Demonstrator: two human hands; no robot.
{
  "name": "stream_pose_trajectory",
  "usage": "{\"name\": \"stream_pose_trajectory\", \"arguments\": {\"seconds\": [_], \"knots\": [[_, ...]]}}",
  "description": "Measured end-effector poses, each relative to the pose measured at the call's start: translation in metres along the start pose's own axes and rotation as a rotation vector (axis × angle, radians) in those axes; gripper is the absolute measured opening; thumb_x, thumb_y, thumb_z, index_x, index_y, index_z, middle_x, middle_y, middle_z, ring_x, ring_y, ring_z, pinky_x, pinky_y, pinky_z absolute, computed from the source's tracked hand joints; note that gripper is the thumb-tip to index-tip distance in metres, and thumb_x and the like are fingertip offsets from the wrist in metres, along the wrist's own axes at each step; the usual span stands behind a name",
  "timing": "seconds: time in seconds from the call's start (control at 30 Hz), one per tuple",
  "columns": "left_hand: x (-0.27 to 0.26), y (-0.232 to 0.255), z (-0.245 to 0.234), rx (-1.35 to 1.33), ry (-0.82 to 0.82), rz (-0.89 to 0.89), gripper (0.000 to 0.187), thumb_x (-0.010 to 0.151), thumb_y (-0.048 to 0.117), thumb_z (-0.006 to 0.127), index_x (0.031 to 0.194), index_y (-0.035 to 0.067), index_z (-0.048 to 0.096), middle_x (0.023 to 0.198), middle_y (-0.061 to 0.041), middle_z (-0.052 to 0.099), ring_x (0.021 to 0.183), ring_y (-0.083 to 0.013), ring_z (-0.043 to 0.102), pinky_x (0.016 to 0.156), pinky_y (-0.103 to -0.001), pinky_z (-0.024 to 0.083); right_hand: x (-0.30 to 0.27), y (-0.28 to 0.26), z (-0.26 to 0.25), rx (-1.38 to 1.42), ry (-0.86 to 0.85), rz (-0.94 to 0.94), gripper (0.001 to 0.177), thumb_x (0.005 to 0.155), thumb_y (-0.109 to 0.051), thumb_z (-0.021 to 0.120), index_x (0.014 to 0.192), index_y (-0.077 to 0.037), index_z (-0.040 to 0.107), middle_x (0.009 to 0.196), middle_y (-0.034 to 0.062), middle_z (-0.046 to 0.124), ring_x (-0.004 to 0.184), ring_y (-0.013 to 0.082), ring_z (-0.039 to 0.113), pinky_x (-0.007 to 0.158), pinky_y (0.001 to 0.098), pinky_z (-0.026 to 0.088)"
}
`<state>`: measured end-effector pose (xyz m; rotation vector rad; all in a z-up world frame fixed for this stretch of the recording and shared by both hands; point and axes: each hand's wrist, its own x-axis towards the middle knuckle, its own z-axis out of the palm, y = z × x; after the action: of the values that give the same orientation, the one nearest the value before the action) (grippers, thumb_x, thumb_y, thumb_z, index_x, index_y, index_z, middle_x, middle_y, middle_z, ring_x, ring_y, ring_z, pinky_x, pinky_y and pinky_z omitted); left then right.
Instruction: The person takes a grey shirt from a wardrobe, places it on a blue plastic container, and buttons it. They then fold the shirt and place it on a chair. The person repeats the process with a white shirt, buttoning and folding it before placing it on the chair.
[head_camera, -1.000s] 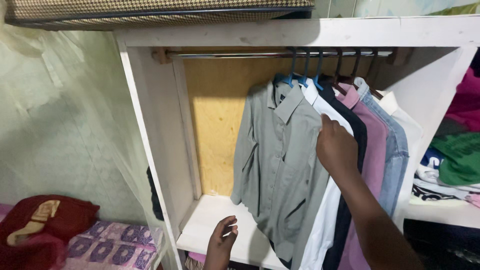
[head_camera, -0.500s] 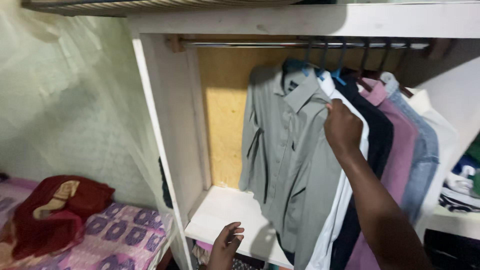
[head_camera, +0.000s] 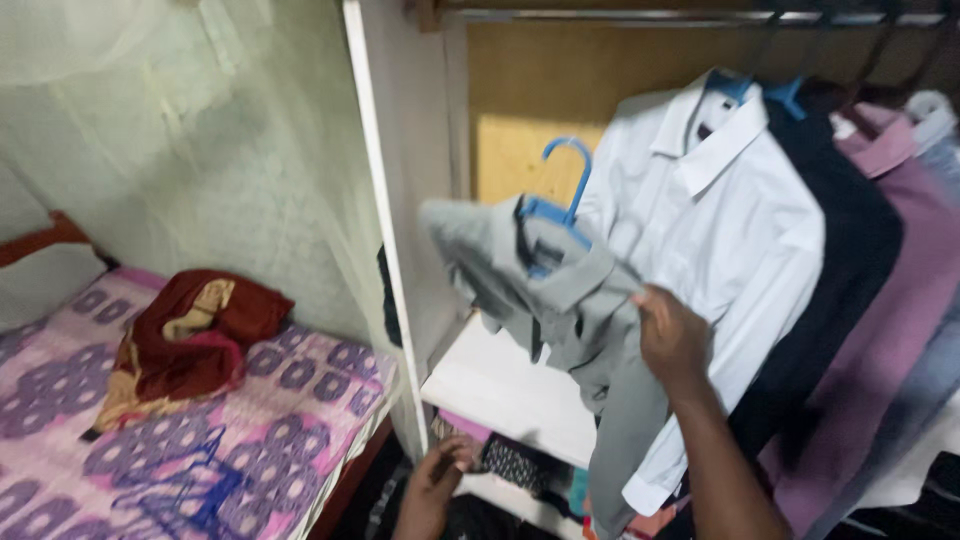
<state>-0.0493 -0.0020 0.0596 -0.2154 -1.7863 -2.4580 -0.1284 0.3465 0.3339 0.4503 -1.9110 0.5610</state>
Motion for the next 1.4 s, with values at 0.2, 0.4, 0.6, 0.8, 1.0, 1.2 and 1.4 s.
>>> {"name": "stream_pose_trajectory", "arguments": {"seconds": [0.2,0.4,0.6,0.8,1.0,1.2,1.4], "knots": [[-0.085,0.102,-0.042,0.289,0.659,0.429,0.018,0.099,0.0,0.061,0.114,0.0,0.071,0.107,-0.013,0.074,0.099,-0.0211,0.073,0.094,-0.032,0.058,-0.12,-0.049,0.028,0.286,-0.354,0.134,0.023,0.095,-0.023,0.068,0.106,-0.004,0.074,0.097,0.0187,0.074,0.086,0.0348,0.071,0.074,0.0406,0.055],[-0.155,0.189,-0.075,0.714,0.982,0.808,0.032,0.098,-0.011,0.057,0.13,-0.007,0.06,0.137,-0.02,0.055,0.136,-0.029,0.057,0.121,-0.041,0.045,-0.166,-0.118,0.045,0.661,-0.661,0.348,0.032,0.091,-0.028,0.072,0.108,-0.001,0.072,0.098,0.015,0.077,0.085,0.0266,0.073,0.076,0.0355,0.056],[-0.237,0.199,-0.109,0.614,1.138,0.603,0.057,0.086,-0.009,0.062,0.142,-0.006,0.052,0.142,-0.016,0.057,0.133,-0.0246,0.055,0.115,-0.036,0.041,-0.179,-0.167,0.093,0.885,-0.822,0.235,0.031,0.092,-0.026,0.071,0.108,0.001,0.071,0.096,0.0146,0.077,0.085,0.0243,0.073,0.079,0.0345,0.056],[-0.346,0.161,-0.13,0.417,1.326,0.407,0.05,0.084,-0.007,0.061,0.133,0.0,0.055,0.118,-0.012,0.065,0.099,-0.0158,0.066,0.084,-0.031,0.054,-0.179,-0.241,0.151,1.072,-0.991,0.091,0.031,0.092,-0.027,0.069,0.105,0.001,0.071,0.095,0.0126,0.076,0.086,0.0247,0.074,0.079,0.0339,0.055],[-0.425,0.106,-0.119,0.225,1.647,0.296,0.031,0.096,0.015,0.064,0.125,0.005,0.059,0.085,-0.011,0.064,0.071,-0.0165,0.06,0.062,-0.03,0.049,-0.168,-0.337,0.203,1.176,-1.027,-0.21,0.027,0.088,-0.025,0.068,0.1,-0.002,0.073,0.088,0.0125,0.069,0.086,0.031,0.066,0.079,0.0396,0.051],[-0.468,0.029,-0.069,0.653,1.976,0.357,0.021,0.101,0.025,0.065,0.104,0.004,0.066,0.088,-0.002,0.06,0.081,-0.0102,0.055,0.072,-0.026,0.047,-0.21,-0.423,0.251,1.383,-1.039,-0.46,0.023,0.087,-0.025,0.069,0.094,-0.003,0.069,0.09,0.0132,0.065,0.091,0.0332,0.059,0.083,0.0431,0.046],[-0.461,-0.002,0.064,0.607,2.475,0.046,0.025,0.092,0.024,0.07,0.105,0.003,0.075,0.098,-0.006,0.074,0.093,-0.0148,0.068,0.085,-0.028,0.052,-0.272,-0.477,0.256,1.564,-1.132,-0.65,0.025,0.08,-0.024,0.073,0.093,-0.003,0.067,0.095,0.0148,0.062,0.097,0.0352,0.055,0.089,0.0446,0.043]]}}
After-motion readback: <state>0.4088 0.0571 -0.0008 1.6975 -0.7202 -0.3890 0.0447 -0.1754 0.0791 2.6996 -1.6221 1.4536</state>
